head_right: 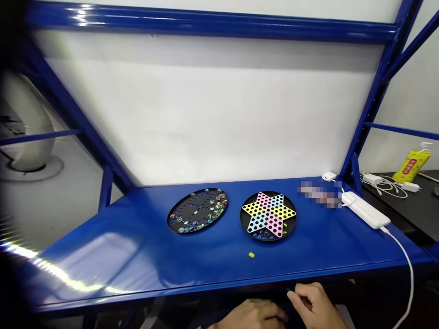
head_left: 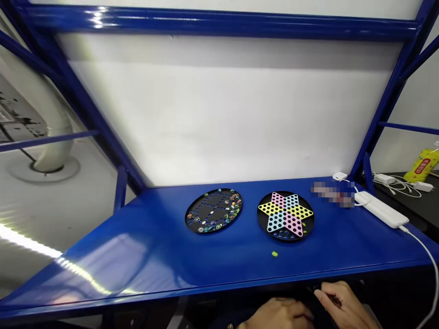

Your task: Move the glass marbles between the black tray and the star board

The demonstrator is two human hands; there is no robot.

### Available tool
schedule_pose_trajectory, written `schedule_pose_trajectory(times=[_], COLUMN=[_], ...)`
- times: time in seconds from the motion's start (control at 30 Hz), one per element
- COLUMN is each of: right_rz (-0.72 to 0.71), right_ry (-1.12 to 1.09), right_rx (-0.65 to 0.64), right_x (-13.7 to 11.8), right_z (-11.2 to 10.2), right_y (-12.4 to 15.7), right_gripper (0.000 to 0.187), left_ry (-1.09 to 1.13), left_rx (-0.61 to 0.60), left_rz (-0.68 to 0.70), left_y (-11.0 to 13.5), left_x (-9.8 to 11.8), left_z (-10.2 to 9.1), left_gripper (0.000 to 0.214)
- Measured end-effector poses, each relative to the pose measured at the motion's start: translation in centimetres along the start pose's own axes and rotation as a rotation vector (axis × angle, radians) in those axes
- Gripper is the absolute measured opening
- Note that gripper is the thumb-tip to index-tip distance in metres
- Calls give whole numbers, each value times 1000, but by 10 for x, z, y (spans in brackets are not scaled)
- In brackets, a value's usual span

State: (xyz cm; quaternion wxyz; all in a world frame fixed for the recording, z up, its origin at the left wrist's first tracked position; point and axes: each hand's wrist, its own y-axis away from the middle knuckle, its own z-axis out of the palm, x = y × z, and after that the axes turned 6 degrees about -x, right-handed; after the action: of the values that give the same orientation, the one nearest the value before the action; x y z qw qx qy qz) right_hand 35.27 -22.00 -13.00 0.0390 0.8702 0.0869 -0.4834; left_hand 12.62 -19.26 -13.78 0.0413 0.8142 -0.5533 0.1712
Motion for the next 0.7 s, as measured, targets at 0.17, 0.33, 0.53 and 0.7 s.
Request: schedule_pose_trajectory(times=[0.17,0.33,0.53,0.7], right_rz=[47,68,198,21], right_ry=[-61,-178,-344,87], right_rx=[31,114,56,87], right_x=[-12,-27,-62,-82], right_z=[-3,-4,-21,-57], right_y=[4,8,2,-49], right_gripper=[64,66,63,52], left_ry=[10,-60,96,67], left_rx=[128,268,50,38], left_rz=[-6,-483,-528,-495], left_y=[2,15,21,18], left_x=[3,-33,-48,-44], left_z=[-66,-132,-142,-142], left_gripper=[25,16,15,11])
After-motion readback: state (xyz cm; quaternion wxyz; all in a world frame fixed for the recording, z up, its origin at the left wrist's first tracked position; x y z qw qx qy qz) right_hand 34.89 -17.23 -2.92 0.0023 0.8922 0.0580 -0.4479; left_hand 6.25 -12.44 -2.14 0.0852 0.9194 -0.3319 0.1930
